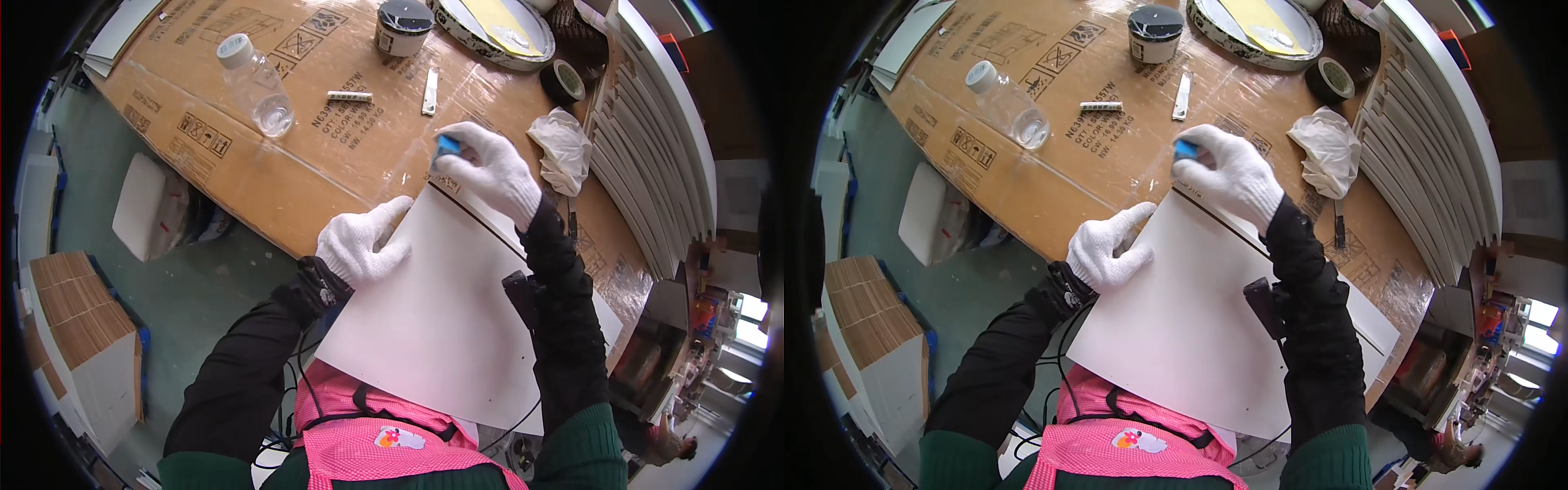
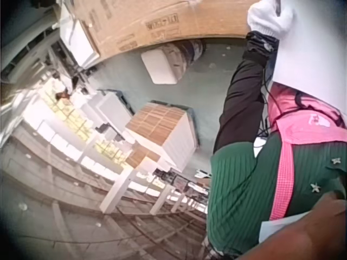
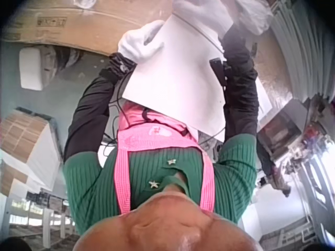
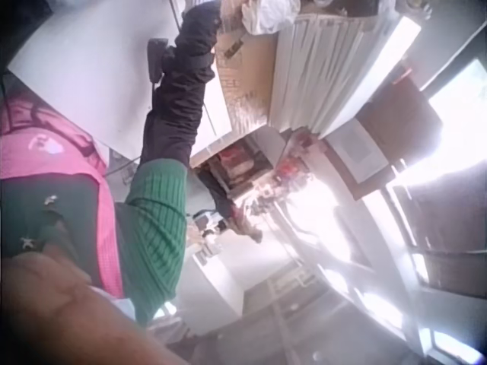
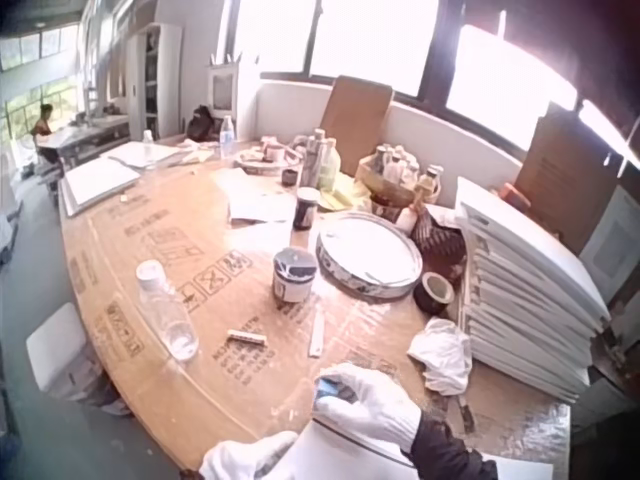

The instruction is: Polishing and cleaning white furniture panels using a polishing block and cloth.

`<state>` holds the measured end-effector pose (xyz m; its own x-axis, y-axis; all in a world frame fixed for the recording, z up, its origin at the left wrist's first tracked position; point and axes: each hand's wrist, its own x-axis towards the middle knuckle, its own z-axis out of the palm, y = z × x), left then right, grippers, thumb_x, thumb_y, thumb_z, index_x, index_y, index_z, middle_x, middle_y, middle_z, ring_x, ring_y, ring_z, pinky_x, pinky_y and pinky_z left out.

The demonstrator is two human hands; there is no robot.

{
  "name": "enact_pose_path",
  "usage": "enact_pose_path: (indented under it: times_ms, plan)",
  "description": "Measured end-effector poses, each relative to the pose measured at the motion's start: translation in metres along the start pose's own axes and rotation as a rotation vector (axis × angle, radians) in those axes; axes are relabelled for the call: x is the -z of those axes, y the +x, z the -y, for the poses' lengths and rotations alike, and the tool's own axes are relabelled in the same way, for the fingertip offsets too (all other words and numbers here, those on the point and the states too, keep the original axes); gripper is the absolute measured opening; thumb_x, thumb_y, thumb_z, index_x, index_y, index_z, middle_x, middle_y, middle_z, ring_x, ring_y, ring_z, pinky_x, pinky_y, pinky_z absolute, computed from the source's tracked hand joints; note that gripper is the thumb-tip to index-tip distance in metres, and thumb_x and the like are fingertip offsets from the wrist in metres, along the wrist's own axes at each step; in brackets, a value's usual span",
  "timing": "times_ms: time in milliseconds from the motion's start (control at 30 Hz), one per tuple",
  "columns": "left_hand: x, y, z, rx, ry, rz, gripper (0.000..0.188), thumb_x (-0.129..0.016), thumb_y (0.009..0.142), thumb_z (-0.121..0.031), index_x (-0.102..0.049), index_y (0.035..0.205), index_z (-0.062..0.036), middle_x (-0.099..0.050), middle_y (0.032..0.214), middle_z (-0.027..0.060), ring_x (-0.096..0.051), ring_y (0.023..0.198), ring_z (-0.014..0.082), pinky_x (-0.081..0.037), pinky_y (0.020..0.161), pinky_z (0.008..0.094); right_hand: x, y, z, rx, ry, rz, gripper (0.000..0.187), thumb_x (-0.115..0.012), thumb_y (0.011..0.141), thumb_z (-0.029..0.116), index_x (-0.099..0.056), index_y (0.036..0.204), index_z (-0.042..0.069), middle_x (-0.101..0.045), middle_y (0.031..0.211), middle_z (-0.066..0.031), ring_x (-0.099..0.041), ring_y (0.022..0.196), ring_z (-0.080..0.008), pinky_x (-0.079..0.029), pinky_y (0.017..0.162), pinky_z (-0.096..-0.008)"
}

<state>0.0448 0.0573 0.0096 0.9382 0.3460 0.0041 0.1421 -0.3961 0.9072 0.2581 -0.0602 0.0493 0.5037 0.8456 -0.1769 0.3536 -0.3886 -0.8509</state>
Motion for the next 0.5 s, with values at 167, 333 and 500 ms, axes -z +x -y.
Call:
enact_pose_path:
  times_ms: [167,333,500]
  plan:
    - [0.003,0.001,-0.003,0.074,0.044,0.073,0.052,-0.068,0.080,-0.025,-0.061,0.128,-0.0058,-0.070,0.080,0.0187,-0.071,0.072,0.0321,-0.056,0.068,0.0380,-0.012,0.010,-0.004,0.097,-0.208,0.026,0.034,-0.069,0.085,0.018,-0.065,0.114,0.001,-0.071,0.095,-0.0130,-0.069,0.084,-0.0176,-0.055,0.081,-0.0321]
    - [-0.001,0.003,-0.003,0.051,-0.009,0.043,0.052,-0.068,0.079,-0.021,-0.060,0.127,-0.0008,-0.065,0.071,0.0144,-0.063,0.061,0.0229,-0.052,0.061,0.0327,-0.003,0.002,0.001,-0.012,-0.043,0.024,0.033,-0.072,0.084,0.014,-0.066,0.113,0.001,-0.071,0.094,-0.0123,-0.070,0.085,-0.0191,-0.055,0.081,-0.0307]
    - [-0.003,0.004,0.001,0.009,-0.065,-0.008,0.053,-0.069,0.078,-0.016,-0.060,0.127,0.0027,-0.060,0.059,0.0081,-0.054,0.047,0.0131,-0.048,0.054,0.0272,-0.018,0.012,-0.007,0.295,-0.328,-0.092,0.028,-0.072,0.086,0.016,-0.066,0.109,0.002,-0.070,0.092,-0.0158,-0.070,0.083,-0.0271,-0.056,0.078,-0.0357]
